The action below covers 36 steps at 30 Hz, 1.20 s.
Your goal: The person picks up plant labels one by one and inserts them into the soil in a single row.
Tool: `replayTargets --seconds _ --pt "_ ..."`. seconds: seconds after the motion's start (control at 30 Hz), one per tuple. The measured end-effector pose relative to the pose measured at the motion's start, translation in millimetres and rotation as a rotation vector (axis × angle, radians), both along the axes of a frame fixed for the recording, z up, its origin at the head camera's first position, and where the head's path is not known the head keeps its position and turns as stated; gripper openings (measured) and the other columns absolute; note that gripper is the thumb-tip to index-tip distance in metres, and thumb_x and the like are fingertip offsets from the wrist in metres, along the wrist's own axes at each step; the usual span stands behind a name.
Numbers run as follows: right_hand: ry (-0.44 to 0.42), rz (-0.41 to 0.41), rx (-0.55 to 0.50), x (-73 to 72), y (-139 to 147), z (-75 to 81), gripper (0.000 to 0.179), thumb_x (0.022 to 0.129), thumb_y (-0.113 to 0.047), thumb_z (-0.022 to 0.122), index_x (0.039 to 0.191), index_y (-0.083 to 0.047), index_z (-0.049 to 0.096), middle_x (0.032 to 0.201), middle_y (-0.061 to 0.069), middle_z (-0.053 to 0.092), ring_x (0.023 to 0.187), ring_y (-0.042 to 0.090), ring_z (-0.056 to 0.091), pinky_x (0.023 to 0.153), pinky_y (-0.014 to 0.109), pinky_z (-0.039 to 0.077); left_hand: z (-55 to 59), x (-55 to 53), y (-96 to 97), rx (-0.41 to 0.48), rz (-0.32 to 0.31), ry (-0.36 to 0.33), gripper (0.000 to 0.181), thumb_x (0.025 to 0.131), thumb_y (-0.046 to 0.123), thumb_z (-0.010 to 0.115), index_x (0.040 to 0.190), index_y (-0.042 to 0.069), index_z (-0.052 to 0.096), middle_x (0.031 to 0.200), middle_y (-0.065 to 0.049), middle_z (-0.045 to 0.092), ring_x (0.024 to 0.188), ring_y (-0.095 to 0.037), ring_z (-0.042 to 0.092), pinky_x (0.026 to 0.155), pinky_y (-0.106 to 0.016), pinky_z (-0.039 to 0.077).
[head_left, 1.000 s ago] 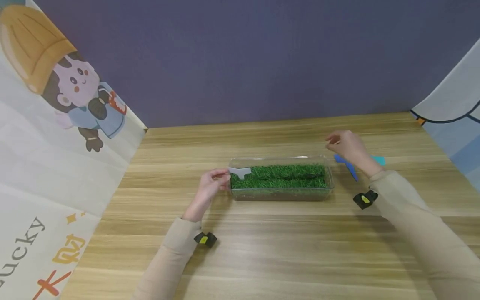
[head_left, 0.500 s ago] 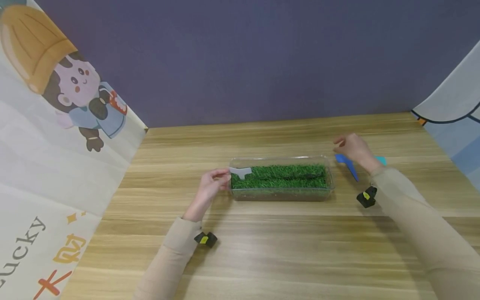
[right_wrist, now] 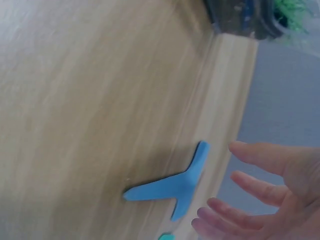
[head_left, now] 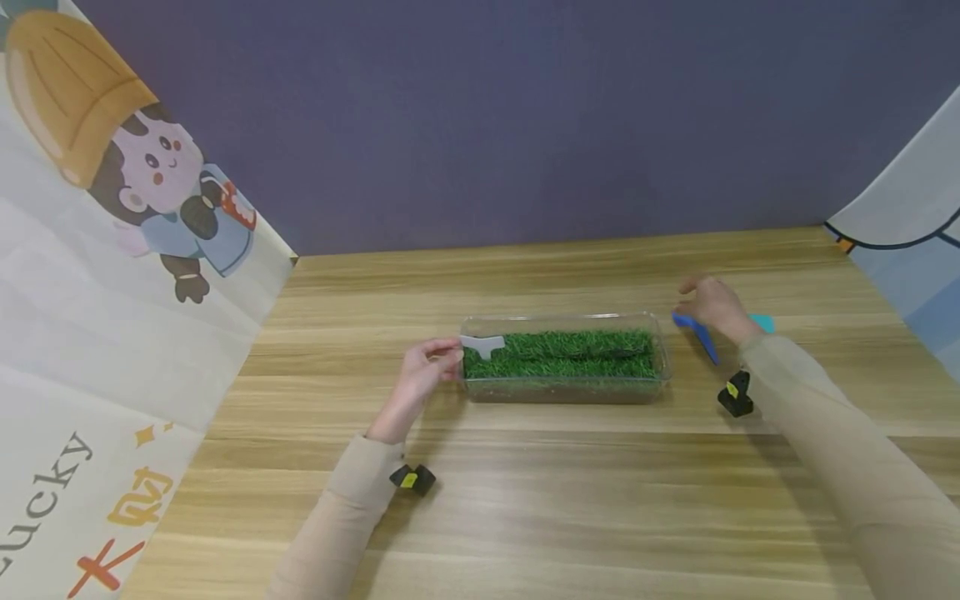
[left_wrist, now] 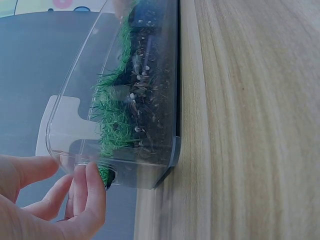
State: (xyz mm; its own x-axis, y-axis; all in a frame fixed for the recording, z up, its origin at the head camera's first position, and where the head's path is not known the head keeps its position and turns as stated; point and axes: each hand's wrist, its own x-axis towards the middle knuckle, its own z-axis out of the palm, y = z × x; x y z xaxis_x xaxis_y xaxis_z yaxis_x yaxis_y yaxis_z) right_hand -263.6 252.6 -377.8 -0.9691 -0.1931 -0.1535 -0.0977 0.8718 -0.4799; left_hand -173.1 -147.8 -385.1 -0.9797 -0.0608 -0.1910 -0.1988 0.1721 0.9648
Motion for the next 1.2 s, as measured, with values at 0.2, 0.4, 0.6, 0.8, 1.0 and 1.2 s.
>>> replayTargets --seconds 0.2,0.4,0.6,0.8,1.0,1.2 --pt "-0.031 0.008 0.032 -1.9 5.0 -6.4 0.052 0.086 -0.017 0.054 0.117 0.02 0.037 0.117 0.038 0.04 0.104 0.051 0.037 0.089 0.057 0.035 -0.2 0.2 0.2 -0.007 -0.004 0.003 0.029 0.082 -0.001 0.056 0.111 -0.007 0.055 0.1 -0.018 0.057 0.074 -0.017 0.055 0.077 -0.039 0.052" --pt "-0.05 0.003 0.051 -1.4 5.2 -8.6 0.051 0.086 -0.018 0.052 0.117 0.02 0.038 0.117 0.038 0.04 0.107 0.053 0.033 0.092 0.059 0.031 0.0 0.4 0.5 -0.009 0.001 0.001 0.028 0.082 -0.001 0.056 0.11 -0.006 0.055 0.097 -0.017 0.058 0.073 -0.018 0.055 0.078 -0.042 0.05" --pt "-0.056 0.007 0.089 -1.2 4.8 -8.9 0.049 0.085 -0.016 0.052 0.114 0.022 0.04 0.116 0.039 0.039 0.106 0.054 0.03 0.092 0.062 0.028 -0.5 0.2 0.6 -0.004 0.005 0.0 0.028 0.082 -0.001 0.056 0.11 -0.006 0.056 0.095 -0.015 0.058 0.077 -0.023 0.056 0.078 -0.041 0.051" --pt "-0.088 0.006 0.124 -3.1 4.9 -8.0 0.051 0.085 -0.017 0.052 0.114 0.022 0.04 0.117 0.038 0.039 0.109 0.054 0.026 0.094 0.063 0.022 -0.1 0.1 1.1 -0.008 0.006 -0.001 0.028 0.082 -0.001 0.056 0.11 -0.006 0.056 0.094 -0.014 0.057 0.076 -0.022 0.056 0.077 -0.04 0.051" --pt "-0.13 -0.008 0.128 -5.6 6.5 -7.0 0.052 0.086 -0.019 0.053 0.115 0.021 0.038 0.118 0.039 0.034 0.111 0.056 0.02 0.095 0.066 0.016 -0.4 0.2 1.0 -0.01 0.006 -0.008 0.028 0.083 -0.001 0.056 0.11 -0.005 0.056 0.095 -0.013 0.057 0.077 -0.022 0.056 0.078 -0.039 0.051" --pt "-0.148 -0.052 0.073 -4.4 9.3 -6.3 0.056 0.085 -0.022 0.055 0.117 0.02 0.037 0.119 0.038 0.034 0.11 0.055 0.025 0.095 0.064 0.019 -0.2 0.0 1.2 0.011 0.016 -0.002 0.027 0.082 -0.002 0.056 0.109 -0.007 0.056 0.091 -0.012 0.056 0.072 -0.019 0.055 0.077 -0.041 0.051"
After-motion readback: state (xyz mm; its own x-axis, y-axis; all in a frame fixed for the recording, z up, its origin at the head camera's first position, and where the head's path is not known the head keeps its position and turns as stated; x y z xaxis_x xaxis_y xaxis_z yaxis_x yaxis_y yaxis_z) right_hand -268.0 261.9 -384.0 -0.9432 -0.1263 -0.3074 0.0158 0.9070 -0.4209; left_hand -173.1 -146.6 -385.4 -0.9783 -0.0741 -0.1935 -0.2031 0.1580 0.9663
